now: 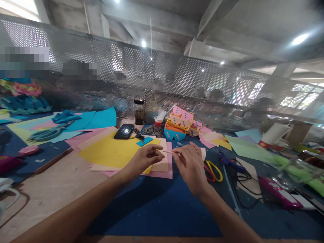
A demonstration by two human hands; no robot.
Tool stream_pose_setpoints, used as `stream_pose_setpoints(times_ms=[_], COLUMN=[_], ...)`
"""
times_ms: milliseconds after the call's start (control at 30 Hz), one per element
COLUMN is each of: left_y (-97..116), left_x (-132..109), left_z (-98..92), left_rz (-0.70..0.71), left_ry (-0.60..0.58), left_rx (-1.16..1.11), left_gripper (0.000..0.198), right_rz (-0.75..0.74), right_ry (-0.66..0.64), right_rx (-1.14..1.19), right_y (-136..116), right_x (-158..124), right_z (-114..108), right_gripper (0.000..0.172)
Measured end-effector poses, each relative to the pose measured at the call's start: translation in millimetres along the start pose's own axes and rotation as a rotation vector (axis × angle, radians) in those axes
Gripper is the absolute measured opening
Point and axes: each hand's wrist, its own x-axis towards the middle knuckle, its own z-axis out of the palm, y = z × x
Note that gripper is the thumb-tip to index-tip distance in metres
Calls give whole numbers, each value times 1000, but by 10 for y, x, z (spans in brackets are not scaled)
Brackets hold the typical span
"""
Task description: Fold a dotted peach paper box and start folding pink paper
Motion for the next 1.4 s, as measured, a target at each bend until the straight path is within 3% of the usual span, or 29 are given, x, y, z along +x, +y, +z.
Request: stream_pose_setpoints(times_ms=[233,733,933,1100,1400], left_y=[-59,-48,41,34,77], left_x=[-93,-50,-6,17,40], left_z=[68,16,-78,-124,-187], left_rz=[-195,-166,-110,-105,-82], left_ry=[-154,-169,-124,-111,-29], left_rx=[-284,-527,-553,-605,-718], left_gripper=[24,19,19,16,15], right_rz=[-94,-137,146,419,557], right_ry=[-42,-67,124,-73,-352], right_rx=[-36,89,15,-31,70], right_y=[-61,-39,274,506,558], right_x=[-52,-34,73,126,110], right_z=[13,-21,-87,-62,-24], right_gripper=[8,22,21,27,45])
